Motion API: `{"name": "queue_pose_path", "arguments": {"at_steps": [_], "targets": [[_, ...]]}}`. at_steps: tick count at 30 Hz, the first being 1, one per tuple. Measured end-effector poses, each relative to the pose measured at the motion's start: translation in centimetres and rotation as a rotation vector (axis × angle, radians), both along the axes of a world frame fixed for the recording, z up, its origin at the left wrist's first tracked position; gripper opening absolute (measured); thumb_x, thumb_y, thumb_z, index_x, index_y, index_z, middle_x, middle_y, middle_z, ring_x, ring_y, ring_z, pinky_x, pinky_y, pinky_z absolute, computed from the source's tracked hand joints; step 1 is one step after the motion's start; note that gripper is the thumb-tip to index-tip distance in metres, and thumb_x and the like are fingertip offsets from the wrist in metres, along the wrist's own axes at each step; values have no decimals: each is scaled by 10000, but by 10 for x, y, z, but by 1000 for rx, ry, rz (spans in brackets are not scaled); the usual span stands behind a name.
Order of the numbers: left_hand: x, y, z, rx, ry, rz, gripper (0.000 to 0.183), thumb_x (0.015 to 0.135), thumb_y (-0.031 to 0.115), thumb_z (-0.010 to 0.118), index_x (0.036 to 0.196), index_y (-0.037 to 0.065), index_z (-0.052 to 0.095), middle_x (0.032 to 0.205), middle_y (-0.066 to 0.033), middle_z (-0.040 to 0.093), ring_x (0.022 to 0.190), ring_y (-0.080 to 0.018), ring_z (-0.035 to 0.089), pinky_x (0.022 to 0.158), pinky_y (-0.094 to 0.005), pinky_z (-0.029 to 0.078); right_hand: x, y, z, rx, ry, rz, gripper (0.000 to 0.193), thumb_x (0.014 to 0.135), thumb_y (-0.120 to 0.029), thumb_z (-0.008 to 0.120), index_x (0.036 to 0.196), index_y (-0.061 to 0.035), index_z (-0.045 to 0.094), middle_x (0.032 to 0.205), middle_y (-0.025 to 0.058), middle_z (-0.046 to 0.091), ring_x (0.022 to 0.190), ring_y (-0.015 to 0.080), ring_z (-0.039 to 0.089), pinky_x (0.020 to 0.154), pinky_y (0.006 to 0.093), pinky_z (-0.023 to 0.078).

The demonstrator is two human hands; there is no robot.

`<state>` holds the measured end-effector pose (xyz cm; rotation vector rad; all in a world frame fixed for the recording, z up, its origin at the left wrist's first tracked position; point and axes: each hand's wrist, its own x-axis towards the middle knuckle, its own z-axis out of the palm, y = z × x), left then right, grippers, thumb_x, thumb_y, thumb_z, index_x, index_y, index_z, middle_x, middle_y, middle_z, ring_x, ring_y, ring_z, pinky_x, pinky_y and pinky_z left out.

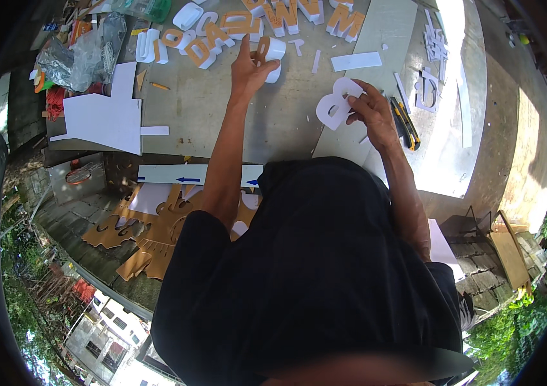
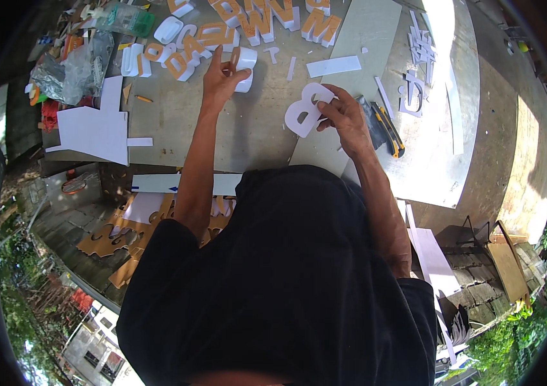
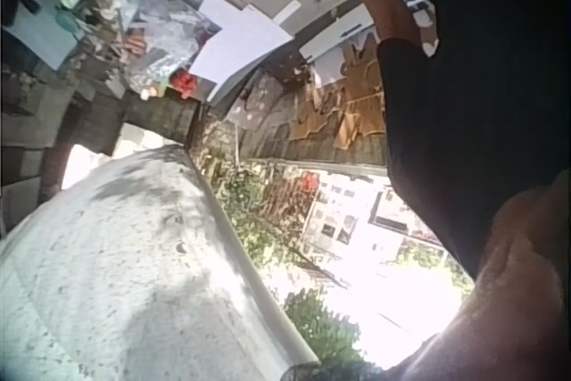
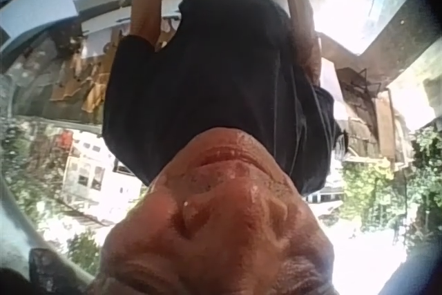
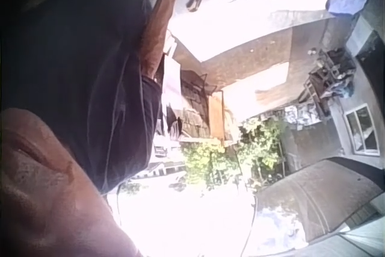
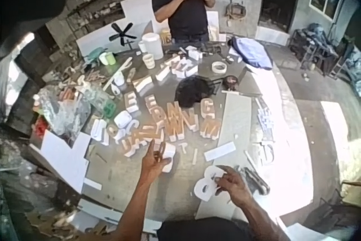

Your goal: Cutting and preparing foam letters for sign assembly using a utility knife.

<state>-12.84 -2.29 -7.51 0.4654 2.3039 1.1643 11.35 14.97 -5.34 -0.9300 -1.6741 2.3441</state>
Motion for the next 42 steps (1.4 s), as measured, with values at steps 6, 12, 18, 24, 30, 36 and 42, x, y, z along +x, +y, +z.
{"name": "queue_pose_path", "arguments": {"at_steps": [6, 12, 18, 24, 30, 36, 42], "targets": [[48, -17, 2, 1083, -959, 79, 615, 913, 94, 472, 1514, 40, 356, 1426, -149, 528, 1262, -315, 587, 1114, -518, 437, -7, 8, 39, 268, 5, -40, 457, 881, -101, 662, 1296, 74, 588, 973, 168, 721, 733, 149, 639, 628, 296, 520], [96, -2, -14, 1079, -974, 93, 642, 955, 140, 471, 1570, 64, 302, 1487, -115, 475, 1379, -280, 451, 1157, -412, 353, -31, -10, 73, 1058, -112, 132, 427, 858, -59, 629, 1262, 74, 591, 954, 261, 654, 728, 326, 678, 707, 417, 551], [124, 9, -27, 1104, -1095, 81, 566, 1012, 274, 530, 1516, 77, 366, 1405, -102, 531, 1299, -245, 521, 1094, -419, 415, -52, -29, 48, 896, 30, 232, 333, 928, -86, 614, 1208, 93, 602, 984, 243, 638, 688, 317, 688, 668, 420, 570], [130, 13, -26, 1157, -1197, 59, 566, 992, 308, 583, 1480, 90, 396, 1321, -91, 570, 1219, -242, 576, 1070, -436, 462, -39, -23, 51, 547, 6, 270, 426, 912, -89, 692, 1295, 64, 587, 978, 154, 628, 689, 195, 677, 617, 345, 561], [127, 17, -23, 1157, -1126, 36, 553, 1008, 322, 559, 1481, 89, 394, 1359, -103, 553, 1261, -247, 556, 1104, -439, 442, -30, -39, 37, 906, 51, 160, 644, 735, -114, 845, 1324, -47, 595, 996, 128, 591, 732, 197, 598, 673, 362, 531], [134, 20, -23, 1065, -1043, 46, 559, 1036, 348, 508, 1507, 76, 378, 1413, -119, 528, 1305, -279, 527, 1121, -437, 421, -25, -40, 21, 966, -58, 108, 625, 762, -62, 739, 1334, -5, 492, 1034, 225, 591, 809, 375, 661, 730, 447, 560], [130, 20, -32, 1083, -1097, 116, 552, 1025, 359, 544, 1481, 70, 428, 1412, -117, 546, 1309, -264, 531, 1111, -422, 432, -15, -29, 36, 1040, -69, 48, 482, 817, -35, 610, 1292, 13, 541, 984, 228, 618, 810, 378, 665, 751, 461, 549]]}}
